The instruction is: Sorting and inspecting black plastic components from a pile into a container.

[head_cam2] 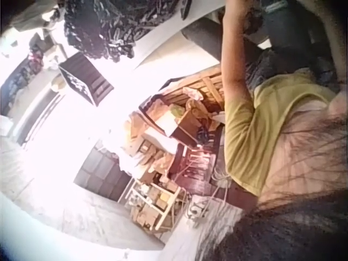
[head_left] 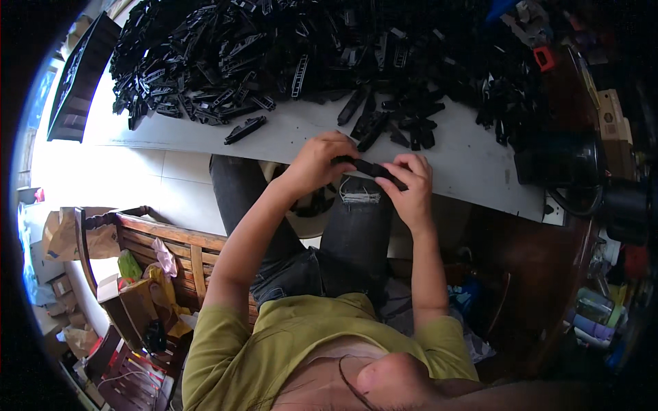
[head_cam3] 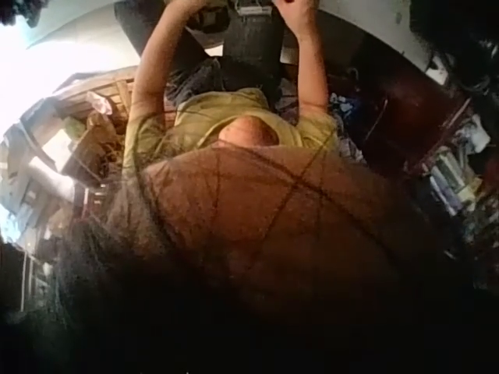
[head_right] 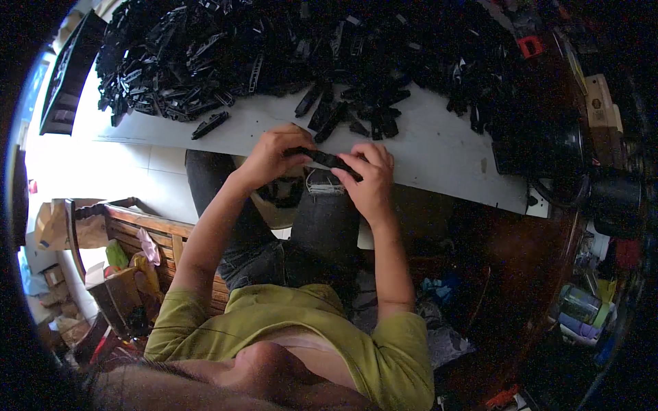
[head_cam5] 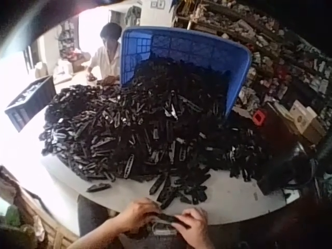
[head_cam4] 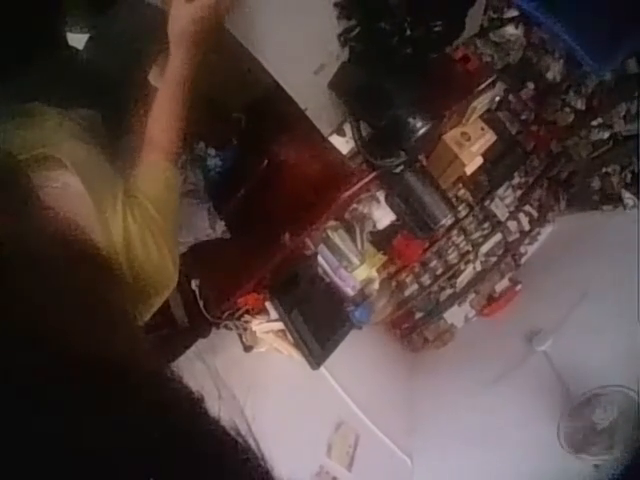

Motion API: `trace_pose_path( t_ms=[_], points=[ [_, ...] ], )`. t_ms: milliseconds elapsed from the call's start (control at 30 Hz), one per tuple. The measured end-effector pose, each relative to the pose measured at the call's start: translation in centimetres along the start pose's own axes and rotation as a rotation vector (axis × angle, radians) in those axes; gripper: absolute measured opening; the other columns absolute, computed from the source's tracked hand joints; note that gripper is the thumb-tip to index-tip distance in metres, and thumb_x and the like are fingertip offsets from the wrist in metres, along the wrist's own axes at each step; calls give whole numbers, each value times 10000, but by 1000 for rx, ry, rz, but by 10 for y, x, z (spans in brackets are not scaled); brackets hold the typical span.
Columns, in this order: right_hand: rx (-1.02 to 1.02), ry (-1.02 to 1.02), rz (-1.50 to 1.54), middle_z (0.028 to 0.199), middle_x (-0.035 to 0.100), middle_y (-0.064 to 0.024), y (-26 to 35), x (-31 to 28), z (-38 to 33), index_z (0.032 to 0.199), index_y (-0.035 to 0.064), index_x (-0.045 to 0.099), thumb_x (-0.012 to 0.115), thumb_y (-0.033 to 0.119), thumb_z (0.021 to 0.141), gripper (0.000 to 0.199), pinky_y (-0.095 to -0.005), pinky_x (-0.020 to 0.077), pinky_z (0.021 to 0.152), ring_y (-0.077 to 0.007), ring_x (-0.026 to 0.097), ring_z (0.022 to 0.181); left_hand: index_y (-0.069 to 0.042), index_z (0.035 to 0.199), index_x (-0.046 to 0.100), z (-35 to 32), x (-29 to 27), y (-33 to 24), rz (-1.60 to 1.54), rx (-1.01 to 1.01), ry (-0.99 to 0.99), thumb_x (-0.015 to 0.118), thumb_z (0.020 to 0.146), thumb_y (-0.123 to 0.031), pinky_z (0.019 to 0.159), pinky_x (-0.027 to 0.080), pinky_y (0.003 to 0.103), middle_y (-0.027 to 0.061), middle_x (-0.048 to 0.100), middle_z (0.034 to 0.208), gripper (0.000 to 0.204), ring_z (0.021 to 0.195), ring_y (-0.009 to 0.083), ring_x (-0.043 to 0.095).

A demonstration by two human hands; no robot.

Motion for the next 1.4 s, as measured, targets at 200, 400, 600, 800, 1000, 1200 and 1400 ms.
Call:
trace_pose_path(
  t_ms=[200, 400, 600, 800, 1000, 1200, 1400],
  points=[
    [-21, -81, -84, 908, 580, -65, 16, 15, -5, 918, 37, 701, 783, 70, 647, 285, -358, 420, 811, -250, 532, 910, -23, 932, 665, 0, -1, -3, 51, 69, -10, 733, 667, -5, 819, 491, 400, 115, 652, 948, 274, 954, 316, 600],
    [68, -127, 64, 927, 556, -81, -1, 2, -18, 951, 8, 688, 779, 76, 690, 285, -386, 423, 802, -272, 516, 909, -32, 930, 668, -1, 0, -6, 92, 76, -54, 738, 671, -16, 821, 491, 399, 118, 659, 959, 269, 957, 312, 600],
    [9, -187, -37, 919, 563, -84, 1, 3, -21, 944, 9, 695, 776, 72, 694, 270, -381, 446, 766, -276, 519, 883, -26, 918, 668, -3, 0, -4, 82, 71, -77, 738, 671, -7, 823, 491, 399, 118, 661, 963, 258, 957, 320, 606],
    [54, -264, 73, 939, 573, -74, -9, 6, -28, 949, 15, 697, 778, 76, 690, 278, -364, 451, 768, -264, 530, 889, -19, 913, 669, -5, -2, -4, 83, 66, -81, 731, 675, 3, 816, 493, 400, 125, 659, 970, 247, 946, 327, 608],
    [37, -224, 69, 945, 580, -72, -8, 5, -26, 967, 35, 703, 777, 66, 683, 296, -351, 447, 791, -253, 533, 909, -17, 914, 669, -4, -1, -1, 77, 51, -72, 737, 679, -7, 809, 495, 401, 132, 656, 954, 245, 925, 331, 612],
    [39, -138, -36, 951, 575, -56, -2, 9, -16, 989, 62, 711, 781, 98, 688, 311, -369, 431, 818, -252, 520, 936, -10, 900, 669, -6, -3, 5, 34, 42, -77, 742, 678, -15, 798, 497, 399, 135, 656, 944, 234, 924, 329, 613],
    [79, -123, 56, 944, 571, -53, -10, 5, -21, 999, 69, 715, 776, 119, 699, 311, -365, 422, 818, -257, 511, 921, -4, 912, 674, -5, -1, 1, 54, 65, -69, 741, 678, -11, 804, 496, 402, 140, 660, 949, 243, 924, 338, 615]
  ],
)
Point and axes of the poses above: each hand's wrist, its own z-axis towards the middle knuckle, its own x-axis out of the palm, y = z × x, the point moved 7 cm from there along z, towards the middle knuckle
